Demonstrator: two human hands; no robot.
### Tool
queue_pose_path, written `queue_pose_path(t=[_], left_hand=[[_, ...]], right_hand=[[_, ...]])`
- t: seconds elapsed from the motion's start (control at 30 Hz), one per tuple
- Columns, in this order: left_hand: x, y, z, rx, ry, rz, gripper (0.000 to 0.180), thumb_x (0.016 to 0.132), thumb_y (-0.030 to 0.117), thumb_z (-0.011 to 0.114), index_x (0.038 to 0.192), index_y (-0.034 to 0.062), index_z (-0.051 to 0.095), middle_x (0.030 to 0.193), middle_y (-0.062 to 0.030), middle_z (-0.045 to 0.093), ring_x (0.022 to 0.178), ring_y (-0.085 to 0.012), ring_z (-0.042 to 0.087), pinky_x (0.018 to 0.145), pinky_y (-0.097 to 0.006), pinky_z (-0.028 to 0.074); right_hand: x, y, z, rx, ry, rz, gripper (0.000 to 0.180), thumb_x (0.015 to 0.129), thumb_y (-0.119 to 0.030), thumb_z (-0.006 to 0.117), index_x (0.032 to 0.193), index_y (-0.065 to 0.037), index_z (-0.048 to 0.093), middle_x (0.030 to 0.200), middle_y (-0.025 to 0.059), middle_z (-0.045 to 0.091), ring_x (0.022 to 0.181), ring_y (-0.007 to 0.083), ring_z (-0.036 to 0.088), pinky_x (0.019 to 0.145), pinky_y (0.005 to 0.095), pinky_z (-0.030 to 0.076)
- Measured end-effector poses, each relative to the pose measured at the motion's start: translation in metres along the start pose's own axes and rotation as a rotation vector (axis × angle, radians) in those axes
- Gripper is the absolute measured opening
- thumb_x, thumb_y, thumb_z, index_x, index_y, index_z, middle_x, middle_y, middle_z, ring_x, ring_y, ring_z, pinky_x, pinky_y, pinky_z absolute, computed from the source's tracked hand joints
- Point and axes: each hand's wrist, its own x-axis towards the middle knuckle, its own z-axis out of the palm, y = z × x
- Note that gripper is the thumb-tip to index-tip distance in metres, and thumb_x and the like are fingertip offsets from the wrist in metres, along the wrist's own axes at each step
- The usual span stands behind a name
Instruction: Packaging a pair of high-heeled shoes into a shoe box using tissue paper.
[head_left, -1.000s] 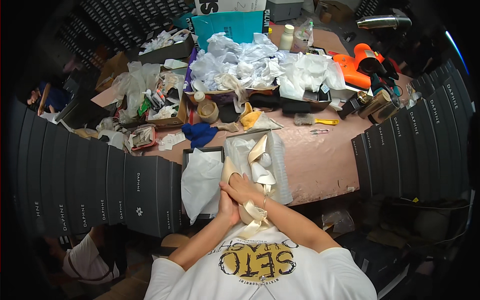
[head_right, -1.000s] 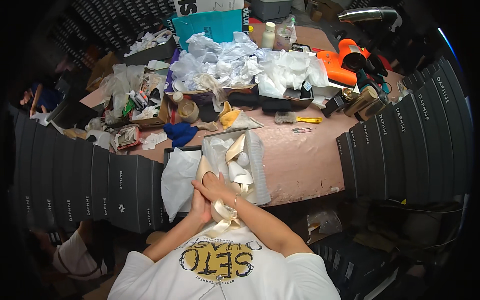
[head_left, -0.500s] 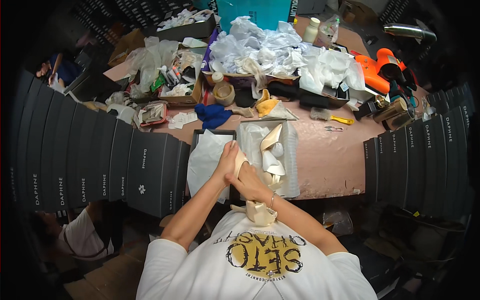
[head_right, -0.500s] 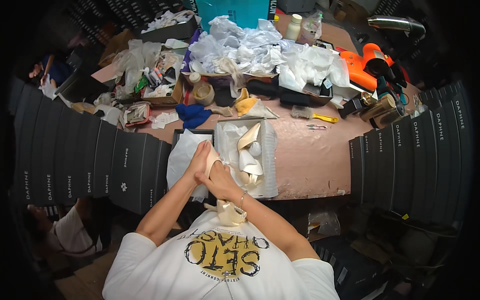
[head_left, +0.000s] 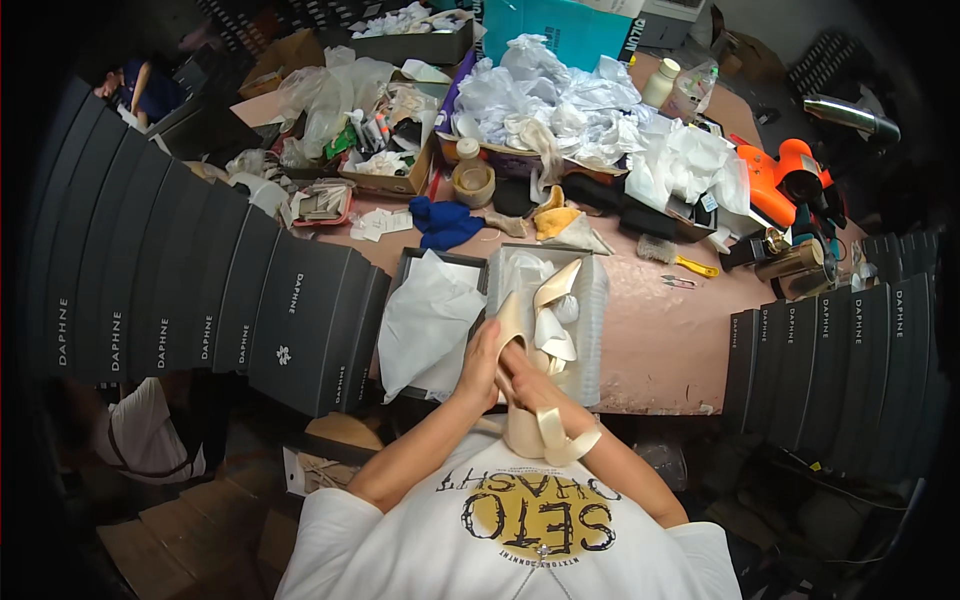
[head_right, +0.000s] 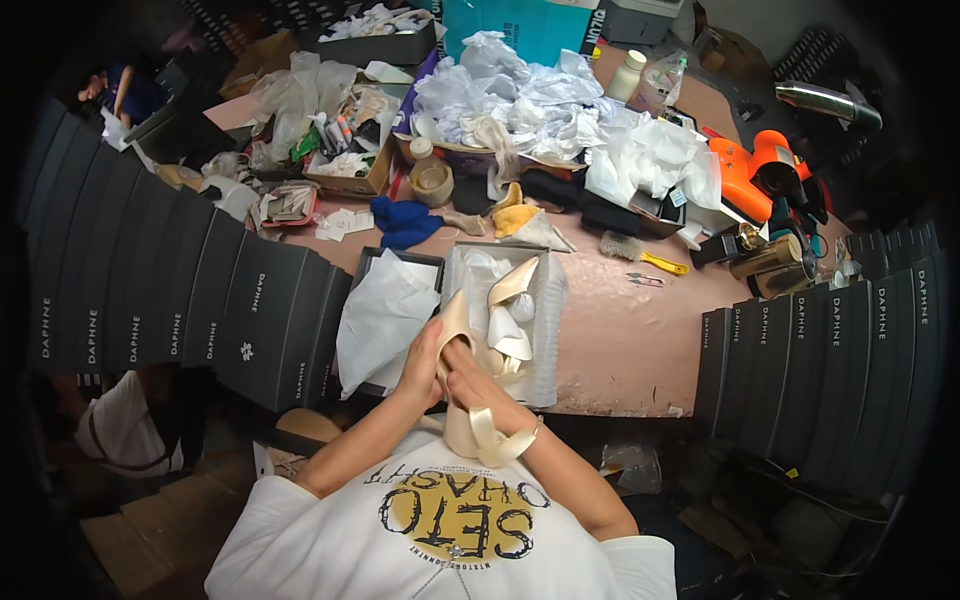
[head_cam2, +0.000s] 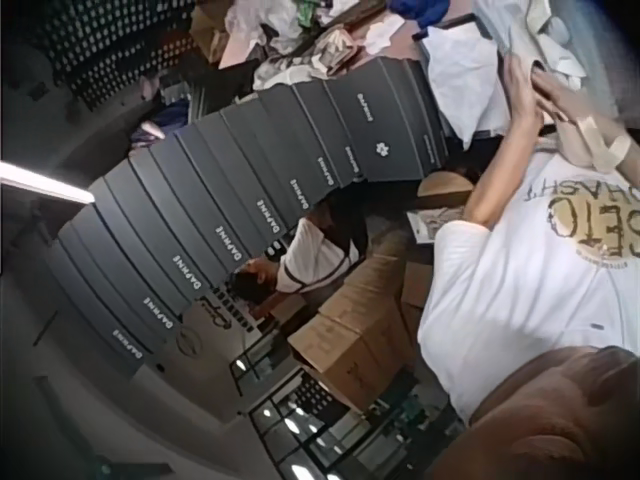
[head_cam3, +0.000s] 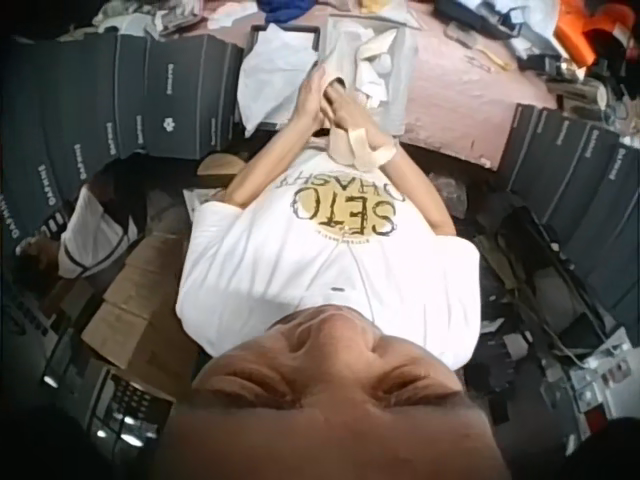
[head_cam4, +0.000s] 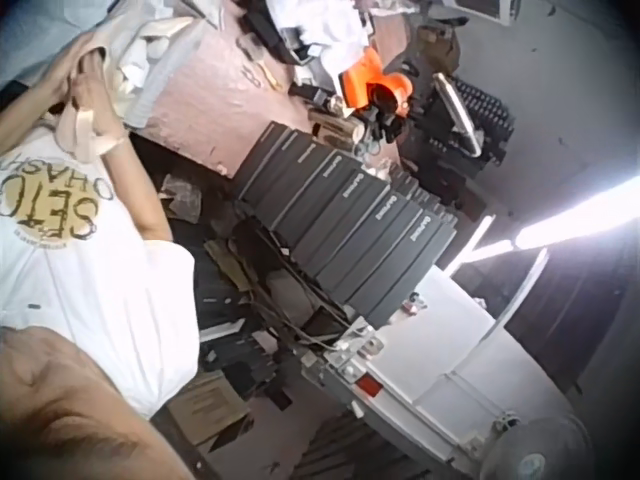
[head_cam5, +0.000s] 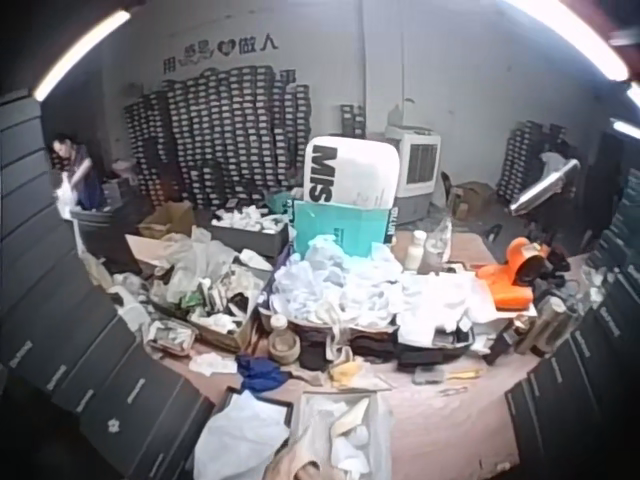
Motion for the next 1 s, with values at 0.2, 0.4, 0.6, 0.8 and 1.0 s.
queue_pose_path(t=[0.2, 0.4, 0.6, 0.8, 1.0], left_hand=[[0.006, 0.008, -0.025, -0.097, -0.135, -0.173, 0.055, 0.094, 0.048, 0.043, 0.122, 0.0021, 0.051, 0.106, -0.0118, 0.06, 0.094, -0.0225, 0.061, 0.079, -0.035, 0.052], [-0.033, 0.023, -0.007, -0.203, -0.201, -0.353, 0.068, 0.091, 0.063, 0.039, 0.133, 0.0091, 0.043, 0.122, -0.0154, 0.053, 0.111, -0.0344, 0.055, 0.082, -0.047, 0.053], [-0.033, 0.012, -0.023, -0.302, -0.107, -0.457, 0.062, 0.093, 0.059, 0.039, 0.128, 0.0084, 0.048, 0.116, -0.013, 0.057, 0.101, -0.0293, 0.06, 0.081, -0.044, 0.054], [-0.031, 0.004, -0.009, -0.223, -0.158, -0.385, 0.062, 0.093, 0.059, 0.041, 0.128, 0.0094, 0.049, 0.117, -0.0107, 0.058, 0.103, -0.029, 0.058, 0.088, -0.045, 0.05], [-0.029, 0.0, -0.01, -0.251, -0.09, -0.217, 0.064, 0.093, 0.059, 0.041, 0.131, 0.0074, 0.044, 0.121, -0.0091, 0.056, 0.11, -0.0276, 0.055, 0.097, -0.045, 0.045]], right_hand=[[-0.033, -0.015, -0.023, 0.462, 0.02, 0.489, 0.042, 0.101, -0.028, 0.036, 0.122, 0.001, 0.057, 0.117, 0.0178, 0.06, 0.1, 0.0231, 0.06, 0.089, 0.0343, 0.048], [-0.024, 0.056, -0.066, -1.09, 0.106, 0.295, 0.016, 0.079, -0.017, 0.063, 0.089, -0.005, 0.065, 0.082, 0.0089, 0.066, 0.073, 0.025, 0.065, 0.067, 0.0387, 0.049], [-0.02, 0.076, -0.072, -1.211, 0.034, 0.245, 0.009, 0.074, -0.016, 0.064, 0.082, -0.011, 0.063, 0.081, 0.0048, 0.065, 0.078, 0.0221, 0.062, 0.067, 0.0409, 0.042], [-0.028, 0.085, -0.067, -1.273, 0.083, 0.195, 0.009, 0.076, -0.011, 0.06, 0.083, -0.009, 0.065, 0.075, 0.0048, 0.064, 0.075, 0.0233, 0.061, 0.071, 0.0406, 0.038], [-0.029, -0.024, -0.067, 0.19, 0.262, 0.433, 0.015, 0.088, -0.004, 0.058, 0.102, 0.0, 0.058, 0.068, 0.0, 0.052, 0.061, 0.0078, 0.051, 0.056, 0.0252, 0.043]])
